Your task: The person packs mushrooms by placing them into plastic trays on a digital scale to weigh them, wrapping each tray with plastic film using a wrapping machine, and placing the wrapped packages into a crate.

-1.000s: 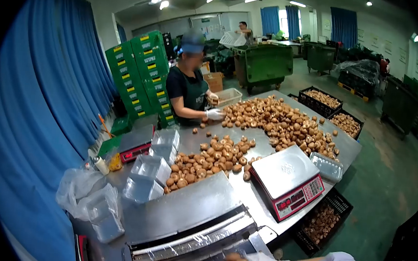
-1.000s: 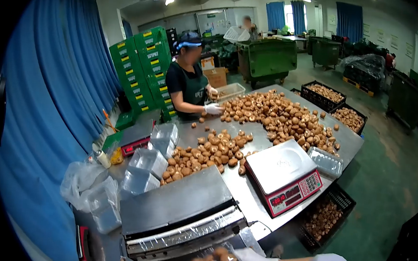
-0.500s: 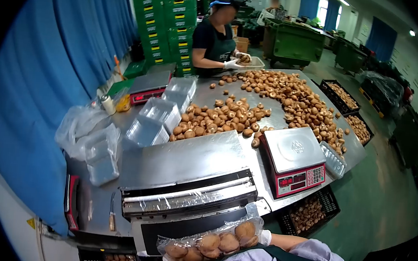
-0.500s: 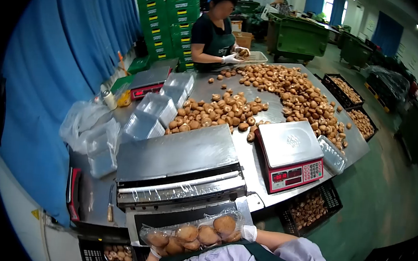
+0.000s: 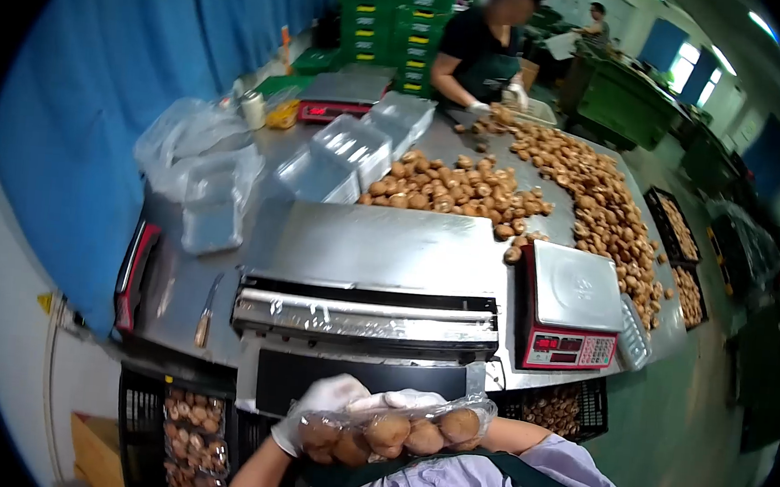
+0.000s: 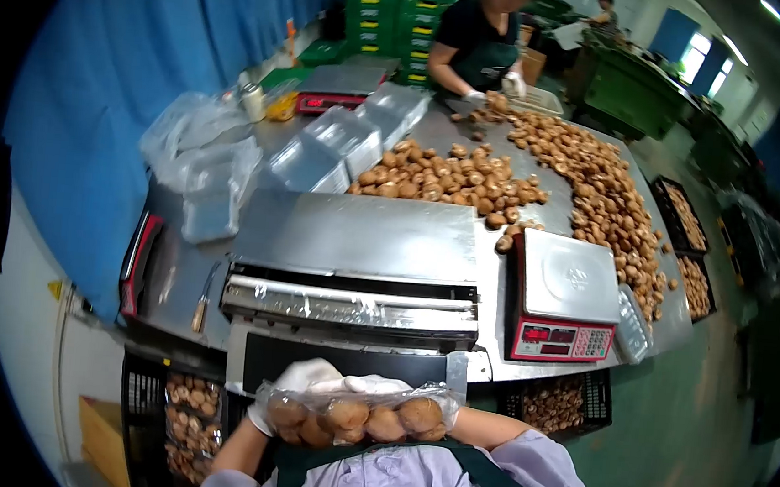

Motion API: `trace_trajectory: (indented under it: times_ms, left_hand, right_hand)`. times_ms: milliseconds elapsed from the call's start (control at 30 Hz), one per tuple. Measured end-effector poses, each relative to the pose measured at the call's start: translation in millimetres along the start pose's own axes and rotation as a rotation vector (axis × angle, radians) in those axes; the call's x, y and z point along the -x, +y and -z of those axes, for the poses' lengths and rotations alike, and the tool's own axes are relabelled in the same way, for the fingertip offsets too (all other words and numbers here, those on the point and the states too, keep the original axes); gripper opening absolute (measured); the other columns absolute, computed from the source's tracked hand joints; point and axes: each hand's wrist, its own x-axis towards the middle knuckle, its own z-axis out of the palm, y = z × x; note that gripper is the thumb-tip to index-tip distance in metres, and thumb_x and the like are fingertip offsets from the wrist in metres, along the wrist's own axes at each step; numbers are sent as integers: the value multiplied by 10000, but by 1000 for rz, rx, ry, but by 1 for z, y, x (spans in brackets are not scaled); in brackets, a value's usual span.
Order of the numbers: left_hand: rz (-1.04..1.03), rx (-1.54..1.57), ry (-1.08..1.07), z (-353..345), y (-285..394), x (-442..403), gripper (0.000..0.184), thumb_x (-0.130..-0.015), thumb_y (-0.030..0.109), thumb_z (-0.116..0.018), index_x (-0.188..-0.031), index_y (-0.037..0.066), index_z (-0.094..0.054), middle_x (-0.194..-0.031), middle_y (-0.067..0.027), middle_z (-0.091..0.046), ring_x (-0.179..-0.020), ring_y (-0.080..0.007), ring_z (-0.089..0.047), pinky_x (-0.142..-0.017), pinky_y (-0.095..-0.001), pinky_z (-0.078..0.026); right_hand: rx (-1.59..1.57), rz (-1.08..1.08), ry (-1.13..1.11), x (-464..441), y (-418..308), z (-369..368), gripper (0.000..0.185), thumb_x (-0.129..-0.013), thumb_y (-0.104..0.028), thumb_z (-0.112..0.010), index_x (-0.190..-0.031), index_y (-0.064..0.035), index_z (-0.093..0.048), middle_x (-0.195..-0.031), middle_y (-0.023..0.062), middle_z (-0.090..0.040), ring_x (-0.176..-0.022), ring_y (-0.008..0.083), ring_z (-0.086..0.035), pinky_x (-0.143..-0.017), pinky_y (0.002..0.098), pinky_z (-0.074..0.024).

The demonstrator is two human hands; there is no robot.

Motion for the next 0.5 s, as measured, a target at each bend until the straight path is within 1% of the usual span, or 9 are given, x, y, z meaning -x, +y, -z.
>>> trace_trajectory:
  times_ms: [67,133,200,267,300,333,400,467,500]
  left_hand:
    - [154,289,59,39,20,19,314,-984,278,-434,-1044,7,-581,-941,-92,-630,-805,-180,-653,-706,-272,-530]
    - [120,264,143,46,65,50,431,-949,394,-473,-1073,-3,-587,-947,-119,-656,-804,-199,-668,-714,-287,-537]
    - [-132,-240,117,28,79,71,409,-916,393,-533,-1070,21,-606,-915,-105,-663,-771,-203,-676,-670,-282,-527]
    - [-137,-904,222,-7,108,89,348,-869,386,-593,-985,61,-635,-806,-80,-646,-677,-199,-659,-567,-283,-498]
    - [-161,-990,369,-19,104,88,312,-853,386,-603,-918,83,-636,-750,-73,-625,-635,-204,-642,-519,-291,-477]
    - [-180,-1080,518,-26,95,88,283,-837,387,-612,-851,105,-636,-694,-65,-603,-593,-210,-625,-471,-299,-455]
    - [-205,-1060,604,-20,62,90,255,-835,346,-621,-732,113,-598,-610,-37,-579,-535,-186,-608,-426,-294,-435]
    - [-254,-950,712,-10,27,102,203,-837,289,-632,-752,105,-621,-566,-36,-554,-523,-198,-601,-442,-298,-453]
    - [-351,-939,741,-2,8,110,170,-858,219,-620,-762,82,-648,-576,-46,-584,-535,-192,-607,-476,-292,-467]
  right_hand:
    - [337,9,311,-1,5,8,438,-972,-251,-421,-1292,46,-452,-1265,163,-524,-1146,215,-519,-986,314,-403]
    - [157,-50,301,-8,4,7,365,-997,-195,-373,-1286,2,-475,-1208,100,-559,-1011,140,-568,-868,212,-465]
    - [338,8,279,-20,10,34,339,-995,-218,-413,-1200,20,-539,-1142,133,-591,-982,165,-585,-889,260,-469]
    - [558,54,340,-31,9,20,339,-966,-240,-484,-1152,32,-566,-1114,129,-607,-1007,187,-584,-909,298,-459]
    - [594,71,341,-38,12,25,285,-968,-199,-480,-1104,27,-589,-1010,105,-633,-922,163,-604,-822,273,-482]
    - [581,17,226,-44,9,30,309,-932,-169,-533,-1131,67,-556,-1077,146,-611,-1015,195,-581,-916,324,-462]
    - [728,138,54,-50,5,16,347,-857,-159,-618,-1102,78,-554,-1079,151,-603,-1042,202,-570,-924,335,-455]
    - [578,29,123,-36,51,96,291,-794,-147,-659,-1003,48,-607,-975,144,-647,-968,220,-624,-867,334,-489]
    - [943,43,144,-37,58,100,255,-797,-135,-652,-980,40,-619,-946,143,-654,-938,226,-635,-848,332,-496]
